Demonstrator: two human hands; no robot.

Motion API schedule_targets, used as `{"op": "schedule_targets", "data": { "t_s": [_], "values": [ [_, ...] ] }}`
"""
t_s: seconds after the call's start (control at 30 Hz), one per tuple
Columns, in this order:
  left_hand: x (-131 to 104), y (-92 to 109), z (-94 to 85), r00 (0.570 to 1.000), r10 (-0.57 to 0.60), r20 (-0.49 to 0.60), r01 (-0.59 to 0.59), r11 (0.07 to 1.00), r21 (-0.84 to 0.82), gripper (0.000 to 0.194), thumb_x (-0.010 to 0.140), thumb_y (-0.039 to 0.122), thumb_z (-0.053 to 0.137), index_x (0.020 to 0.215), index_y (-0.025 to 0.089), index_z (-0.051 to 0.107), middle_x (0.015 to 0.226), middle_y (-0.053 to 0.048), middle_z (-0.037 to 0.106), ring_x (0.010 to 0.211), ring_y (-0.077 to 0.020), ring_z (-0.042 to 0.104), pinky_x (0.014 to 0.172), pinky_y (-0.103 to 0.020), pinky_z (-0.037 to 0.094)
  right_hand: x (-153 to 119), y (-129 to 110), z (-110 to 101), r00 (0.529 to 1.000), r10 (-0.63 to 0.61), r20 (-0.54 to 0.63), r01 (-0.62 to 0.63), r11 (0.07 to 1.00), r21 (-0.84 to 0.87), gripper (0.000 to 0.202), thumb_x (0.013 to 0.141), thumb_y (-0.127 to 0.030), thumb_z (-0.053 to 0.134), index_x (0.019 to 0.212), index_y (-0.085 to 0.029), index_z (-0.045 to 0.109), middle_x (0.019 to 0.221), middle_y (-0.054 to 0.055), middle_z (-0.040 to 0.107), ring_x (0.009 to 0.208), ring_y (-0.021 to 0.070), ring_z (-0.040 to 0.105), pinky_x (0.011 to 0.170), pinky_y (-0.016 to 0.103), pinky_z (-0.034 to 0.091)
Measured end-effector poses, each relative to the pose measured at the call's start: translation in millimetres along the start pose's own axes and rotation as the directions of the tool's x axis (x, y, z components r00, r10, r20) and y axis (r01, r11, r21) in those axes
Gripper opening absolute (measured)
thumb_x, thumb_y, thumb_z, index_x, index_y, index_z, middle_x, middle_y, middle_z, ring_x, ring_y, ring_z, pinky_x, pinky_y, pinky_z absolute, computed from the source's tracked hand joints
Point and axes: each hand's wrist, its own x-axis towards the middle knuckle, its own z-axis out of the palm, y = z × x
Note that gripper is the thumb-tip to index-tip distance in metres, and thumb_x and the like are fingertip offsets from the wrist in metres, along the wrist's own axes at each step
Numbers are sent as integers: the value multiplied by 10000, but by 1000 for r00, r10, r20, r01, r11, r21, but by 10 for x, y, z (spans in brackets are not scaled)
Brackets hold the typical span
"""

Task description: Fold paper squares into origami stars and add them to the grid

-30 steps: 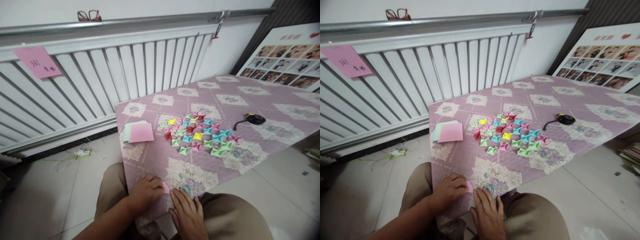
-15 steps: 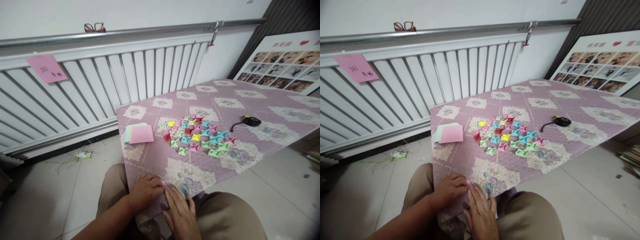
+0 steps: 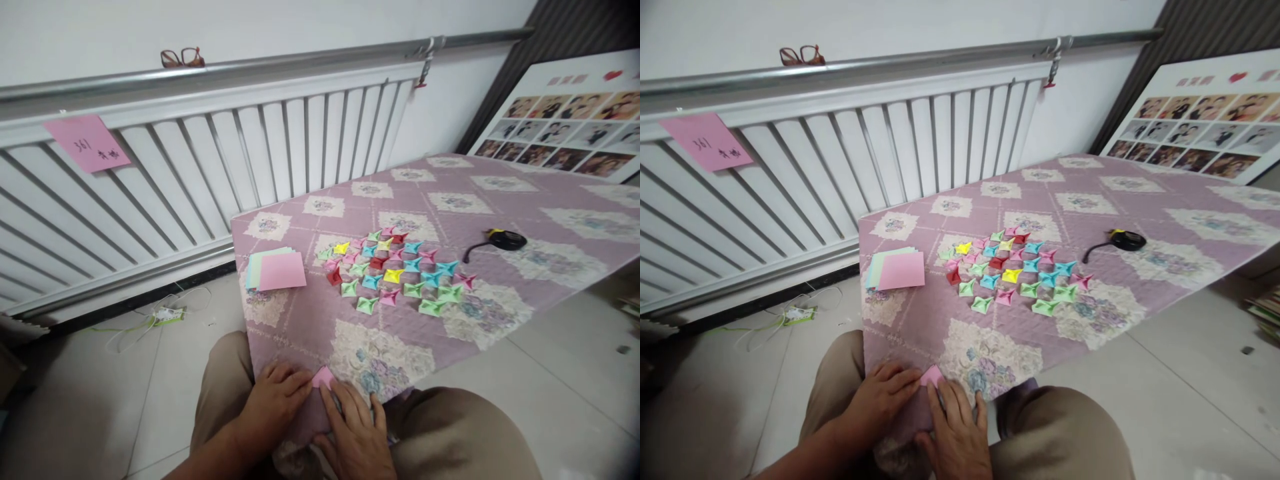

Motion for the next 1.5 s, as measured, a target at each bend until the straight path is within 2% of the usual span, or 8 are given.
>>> {"op": "schedule_targets", "data": {
  "t_s": [0.3, 0.67, 0.97, 1.07, 1.2, 1.27, 1.37, 1.5],
  "values": [
    [-2, 2, 5, 1000, -23, 16, 23, 1000, -2, 274, 943, 315, 483, 1203, 292, 566, 1217, -21, 591, 1035, -202, 493, 835, -349, 383, -42, 118, 39, 999, 18, 37, -19, 999, 32, 499, 769, -356, 626, 1254, -301, 522, 1230, 33, 626, 1114, 296, 522, 969, 506, 241],
    [-7, 27, -25, 998, -60, 17, 61, 997, -40, 273, 938, 278, 486, 1202, 272, 556, 1233, -12, 583, 1046, -209, 488, 843, -350, 374, -25, 220, -18, 995, 61, -75, -59, 998, 23, 279, 847, -329, 540, 1118, -300, 601, 1101, 11, 685, 1005, 248, 582, 943, 463, 264],
    [9, 48, -50, 999, -52, 15, 52, 999, 7, 264, 929, 279, 507, 1187, 264, 561, 1208, -15, 586, 1027, -201, 490, 823, -327, 386, -30, 199, -5, 990, 61, -126, -61, 998, -4, 265, 851, -310, 531, 1104, -297, 610, 1101, -4, 678, 1035, 239, 573, 917, 443, 292],
    [-3, 45, -34, 998, -53, 14, 53, 999, 0, 276, 921, 261, 513, 1193, 268, 557, 1211, -17, 583, 1030, -203, 490, 833, -330, 390, 27, 200, -35, 986, 117, -116, -112, 992, 51, 229, 865, -335, 514, 1065, -316, 625, 1061, -5, 679, 1017, 238, 577, 914, 441, 299],
    [-22, 32, 0, 998, -61, 21, 61, 998, 1, 290, 910, 248, 530, 1199, 277, 548, 1225, -8, 575, 1049, -201, 485, 851, -336, 396, 221, 197, -97, 970, 234, -57, -224, 964, 143, 174, 886, -375, 497, 904, -287, 646, 910, 8, 677, 908, 220, 593, 906, 438, 302],
    [-25, 33, 12, 997, -74, 11, 75, 997, -10, 289, 904, 236, 538, 1189, 276, 557, 1213, -11, 579, 1045, -200, 486, 866, -339, 399, 323, 195, -119, 961, 274, -30, -265, 949, 169, 172, 881, -378, 509, 860, -269, 641, 851, 11, 664, 868, 211, 589, 887, 418, 316],
    [-10, 65, 5, 994, -107, -14, 106, 993, -60, 282, 889, 205, 548, 1162, 273, 579, 1179, -15, 594, 1030, -200, 492, 885, -345, 405, 407, 186, -116, 963, 268, -5, -263, 947, 183, 127, 850, -350, 550, 907, -287, 643, 878, 9, 653, 879, 220, 583, 863, 411, 331],
    [80, 164, -60, 968, -244, -54, 228, 951, -209, 232, 867, 151, 536, 1048, 262, 631, 1100, -7, 624, 995, -196, 508, 902, -360, 404, 392, 178, -61, 963, 269, 6, -264, 941, 210, 125, 827, -334, 574, 927, -306, 644, 904, 5, 646, 905, 231, 576, 891, 447, 317]
  ]
}}
